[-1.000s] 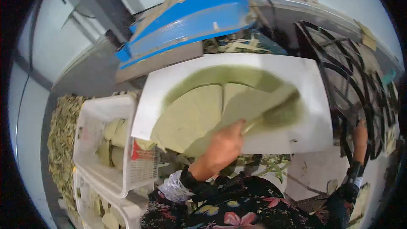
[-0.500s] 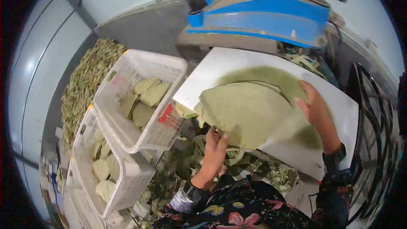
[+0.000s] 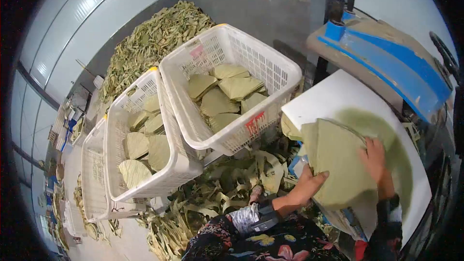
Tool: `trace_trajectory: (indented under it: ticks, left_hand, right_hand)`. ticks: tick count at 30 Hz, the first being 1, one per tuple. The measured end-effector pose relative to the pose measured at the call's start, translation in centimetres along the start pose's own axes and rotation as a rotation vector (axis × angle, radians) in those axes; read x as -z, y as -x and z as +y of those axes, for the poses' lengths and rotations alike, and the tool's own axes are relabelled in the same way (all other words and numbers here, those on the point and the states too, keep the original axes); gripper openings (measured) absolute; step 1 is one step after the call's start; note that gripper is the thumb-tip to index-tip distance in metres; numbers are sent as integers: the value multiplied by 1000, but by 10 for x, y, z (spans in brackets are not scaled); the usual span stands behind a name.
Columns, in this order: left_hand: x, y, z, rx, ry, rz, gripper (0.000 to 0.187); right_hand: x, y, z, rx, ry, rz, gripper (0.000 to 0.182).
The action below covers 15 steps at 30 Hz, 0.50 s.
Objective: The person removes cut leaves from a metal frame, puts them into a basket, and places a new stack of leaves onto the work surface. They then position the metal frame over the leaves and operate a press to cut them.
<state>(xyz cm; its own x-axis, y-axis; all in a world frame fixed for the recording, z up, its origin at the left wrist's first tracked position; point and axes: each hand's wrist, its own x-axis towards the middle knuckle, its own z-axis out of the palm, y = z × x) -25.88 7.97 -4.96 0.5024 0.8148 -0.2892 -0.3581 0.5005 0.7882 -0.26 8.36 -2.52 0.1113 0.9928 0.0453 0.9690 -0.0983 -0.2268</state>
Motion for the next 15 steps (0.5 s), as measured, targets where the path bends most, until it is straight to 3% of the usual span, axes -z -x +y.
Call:
trace_trajectory:
  ticks: [2, 4, 5, 7, 9, 10, 12, 14, 15]
  left_hand:
    - [23, -5, 32, 17, -162, 33, 45]
    - [53, -15, 50, -310, -565, -88, 43]
    - [67, -17, 67, -249, -638, -142, 42]
    - [88, -21, 105, -223, -677, -270, 41]
    - [116, -25, 131, -244, -761, -374, 40]
    - [133, -25, 146, -229, -755, -370, 40]
    - [164, -30, 191, -382, -1003, -392, 40]
    - [206, -41, 230, -545, -1021, -289, 38]
    - [224, -45, 252, -450, -968, -173, 37]
  right_hand:
    - [-6, 12, -13, -70, -65, -38, 50]
    - [-11, 19, -17, -157, -263, -52, 59]
    - [-6, 18, -35, -193, -255, -56, 59]
    - [8, 0, -81, -127, -775, 26, 66]
    - [7, -15, -102, -108, -772, 72, 65]
    - [2, -22, -114, -61, -783, 97, 64]
    - [-3, -26, -125, -123, -859, 7, 60]
    - [-17, -28, -131, -191, -937, -78, 55]
    - [-28, -27, -134, -248, -943, 50, 51]
